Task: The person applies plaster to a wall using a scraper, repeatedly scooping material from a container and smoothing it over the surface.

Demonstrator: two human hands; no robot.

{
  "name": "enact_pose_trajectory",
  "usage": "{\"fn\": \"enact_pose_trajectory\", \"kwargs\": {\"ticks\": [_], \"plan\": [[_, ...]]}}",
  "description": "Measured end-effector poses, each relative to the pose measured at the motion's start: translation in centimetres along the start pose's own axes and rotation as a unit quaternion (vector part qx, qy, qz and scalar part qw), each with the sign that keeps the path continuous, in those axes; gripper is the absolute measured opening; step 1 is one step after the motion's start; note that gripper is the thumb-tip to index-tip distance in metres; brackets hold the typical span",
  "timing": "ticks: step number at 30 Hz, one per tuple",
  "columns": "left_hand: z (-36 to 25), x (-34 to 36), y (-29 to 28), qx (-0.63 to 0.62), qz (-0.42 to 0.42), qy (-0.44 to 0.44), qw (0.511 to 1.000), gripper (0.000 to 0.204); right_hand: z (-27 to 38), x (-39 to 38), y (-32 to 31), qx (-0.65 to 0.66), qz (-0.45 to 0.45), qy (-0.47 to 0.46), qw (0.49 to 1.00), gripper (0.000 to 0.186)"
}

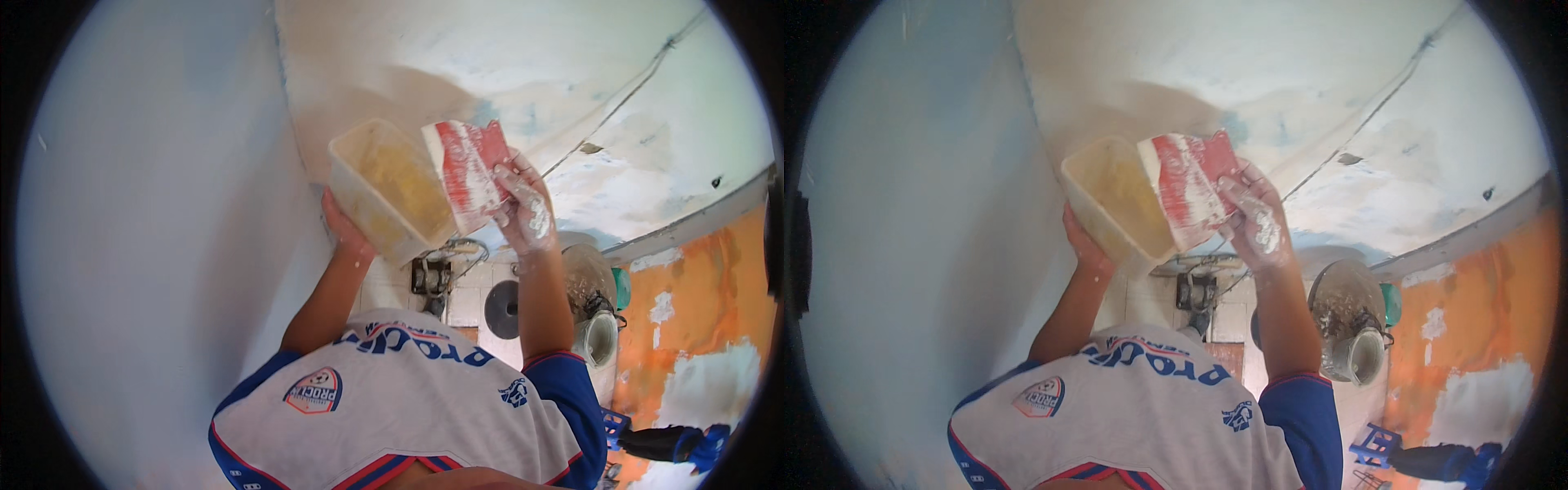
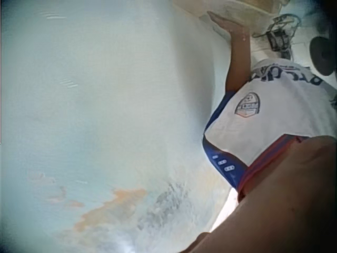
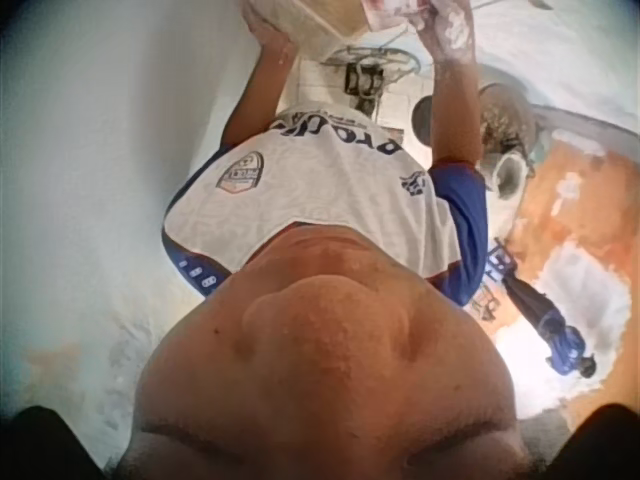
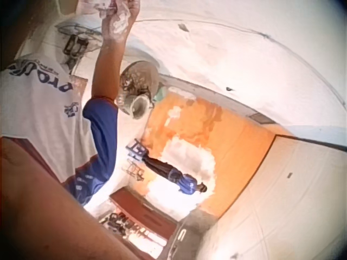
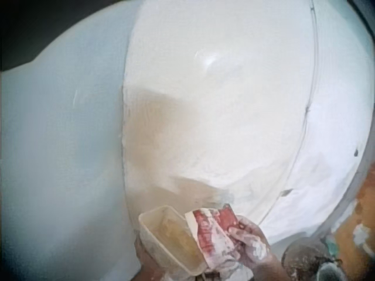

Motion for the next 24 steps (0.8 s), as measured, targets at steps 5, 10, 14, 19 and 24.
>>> {"fn": "enact_pose_trajectory", "kwargs": {"ticks": [5, 10, 14, 19, 24], "plan": [[0.7, -0.1, -0.5, -0.033, 0.049, -0.019, 0.998, 0.072, 0.5, 0.9, 0.6, 0.055, 0.044, -0.017, 0.997, 0.037], [0.8, 1.1, -0.7, -0.032, -0.003, -0.002, 0.999, 0.072, 3.4, 2.5, 0.0, 0.128, 0.031, -0.091, 0.987, 0.04], [0.3, 1.4, 0.2, -0.035, 0.05, 0.001, 0.998, 0.073, 8.7, 3.9, 1.2, 0.121, 0.033, -0.174, 0.977, 0.034], [1.9, 1.5, -1.2, -0.057, 0.064, -0.035, 0.996, 0.075, 18.4, 6.7, 0.2, 0.027, -0.016, -0.332, 0.943, 0.033], [2.3, 1.5, -1.1, -0.054, 0.094, -0.033, 0.994, 0.076, 32.3, 9.7, -0.6, -0.295, -0.149, -0.512, 0.793, 0.024]]}}
Point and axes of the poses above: each hand's wrist, its own x-axis towards the middle knuckle, its own y-axis out of the palm, z = x × y, the point moved 8 cm from there along x, towards the middle knuckle, and after that the axes turned 8 degrees about -y, right-handed, at the moved point
